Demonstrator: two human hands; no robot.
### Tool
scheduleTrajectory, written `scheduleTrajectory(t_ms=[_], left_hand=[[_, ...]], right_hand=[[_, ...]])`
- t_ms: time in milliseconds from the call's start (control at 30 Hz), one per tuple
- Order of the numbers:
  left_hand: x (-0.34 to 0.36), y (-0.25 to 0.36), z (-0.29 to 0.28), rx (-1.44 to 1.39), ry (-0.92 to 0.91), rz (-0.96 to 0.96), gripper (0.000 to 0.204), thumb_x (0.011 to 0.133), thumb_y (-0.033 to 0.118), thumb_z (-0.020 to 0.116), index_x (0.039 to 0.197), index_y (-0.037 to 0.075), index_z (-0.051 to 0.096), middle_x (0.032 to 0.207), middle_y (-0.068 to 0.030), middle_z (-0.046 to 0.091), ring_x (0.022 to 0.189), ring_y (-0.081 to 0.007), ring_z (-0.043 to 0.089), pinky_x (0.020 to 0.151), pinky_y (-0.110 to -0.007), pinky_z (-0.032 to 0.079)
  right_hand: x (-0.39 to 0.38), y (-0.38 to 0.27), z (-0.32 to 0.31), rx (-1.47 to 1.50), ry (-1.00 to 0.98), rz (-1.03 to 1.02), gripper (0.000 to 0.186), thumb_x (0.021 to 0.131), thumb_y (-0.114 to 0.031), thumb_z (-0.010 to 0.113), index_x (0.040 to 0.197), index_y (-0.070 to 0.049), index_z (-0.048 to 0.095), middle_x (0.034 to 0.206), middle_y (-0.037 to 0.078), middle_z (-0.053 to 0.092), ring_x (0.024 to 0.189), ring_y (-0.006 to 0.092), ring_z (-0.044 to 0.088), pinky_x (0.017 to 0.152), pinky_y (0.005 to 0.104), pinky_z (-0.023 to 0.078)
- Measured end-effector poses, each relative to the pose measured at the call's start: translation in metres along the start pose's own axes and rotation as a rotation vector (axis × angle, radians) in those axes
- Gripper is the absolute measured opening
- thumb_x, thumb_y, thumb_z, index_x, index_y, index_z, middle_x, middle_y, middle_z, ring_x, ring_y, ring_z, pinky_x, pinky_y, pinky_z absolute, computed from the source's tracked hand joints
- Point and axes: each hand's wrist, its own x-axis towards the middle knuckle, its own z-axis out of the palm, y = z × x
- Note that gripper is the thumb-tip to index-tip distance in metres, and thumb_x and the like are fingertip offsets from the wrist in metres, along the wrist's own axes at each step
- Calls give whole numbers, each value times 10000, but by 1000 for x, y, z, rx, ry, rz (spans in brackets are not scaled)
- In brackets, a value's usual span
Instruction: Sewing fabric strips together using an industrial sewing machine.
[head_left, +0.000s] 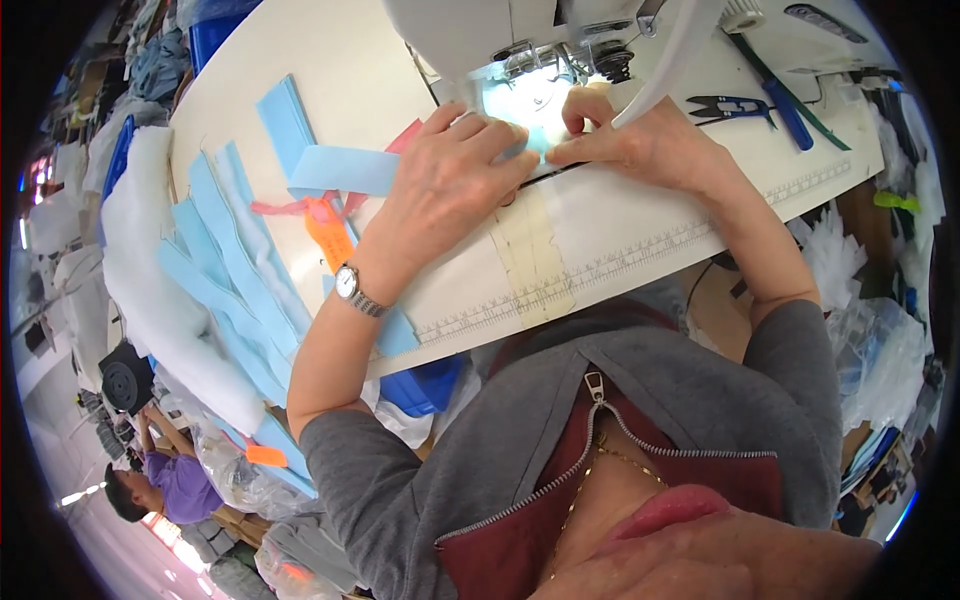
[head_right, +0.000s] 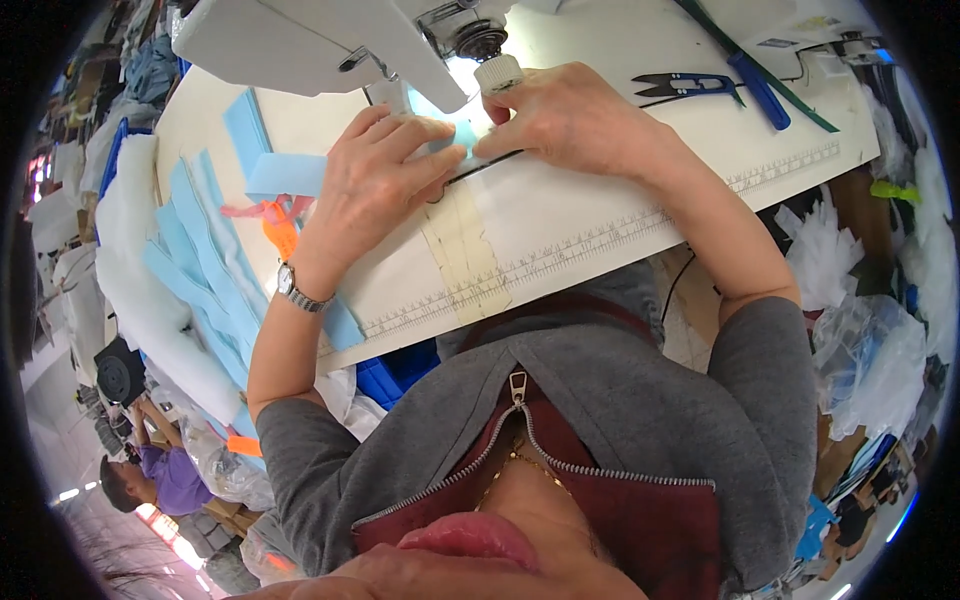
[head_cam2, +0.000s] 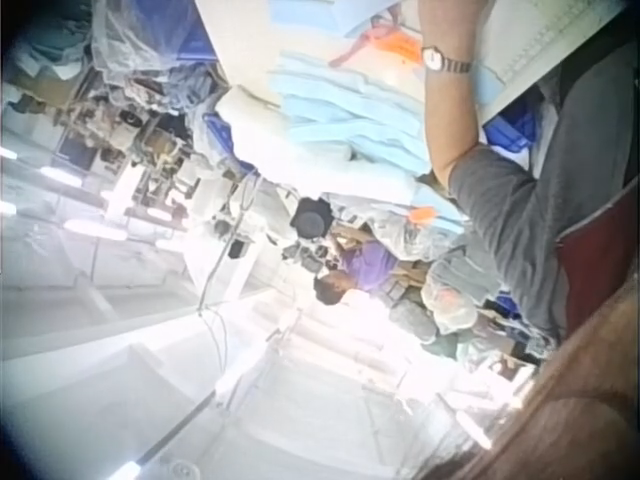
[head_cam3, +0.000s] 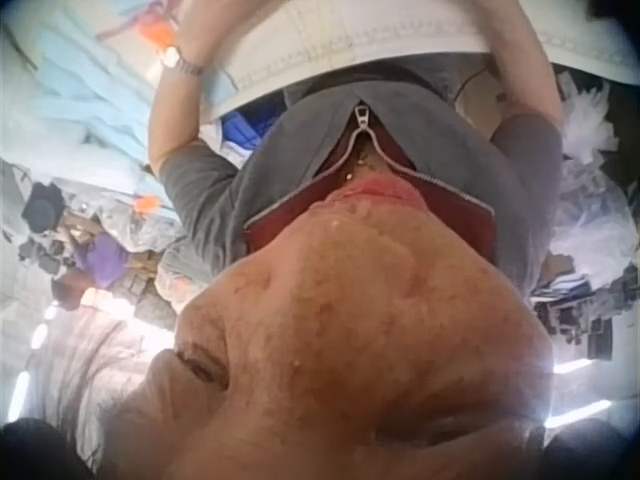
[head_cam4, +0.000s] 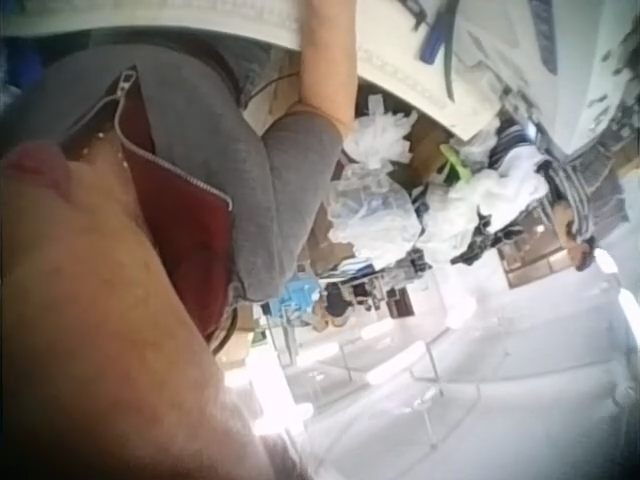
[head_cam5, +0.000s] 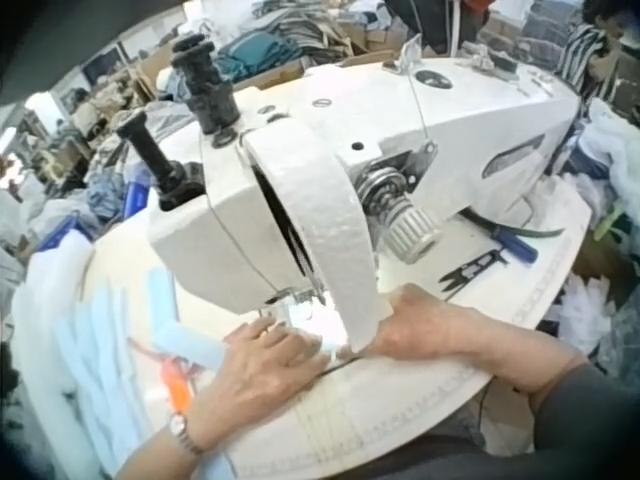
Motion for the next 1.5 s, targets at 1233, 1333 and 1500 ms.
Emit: scheduleTrajectory(t_ms=[1233,1333,1500], left_hand=[[-57,25,-12,-88,301,-358,125,751,106,774,873,130,789,949,-19,683,911,-193,646,772,-358,487],[-77,67,-19,-265,278,-521,159,778,97,786,936,119,790,922,-59,619,844,-217,630,695,-328,504],[-82,79,-29,-714,321,-918,513,850,273,792,1260,9,632,1078,-146,637,777,-215,634,719,-322,527]], right_hand=[[-12,-72,27,79,298,187,397,816,-161,764,1209,-160,709,1137,46,688,875,231,704,722,330,577],[-3,-91,46,202,327,175,292,813,-114,744,1104,-123,725,1129,44,690,859,234,710,721,329,576],[3,-97,55,258,330,39,164,791,-64,726,951,-100,732,1092,48,702,870,236,710,704,333,577]])
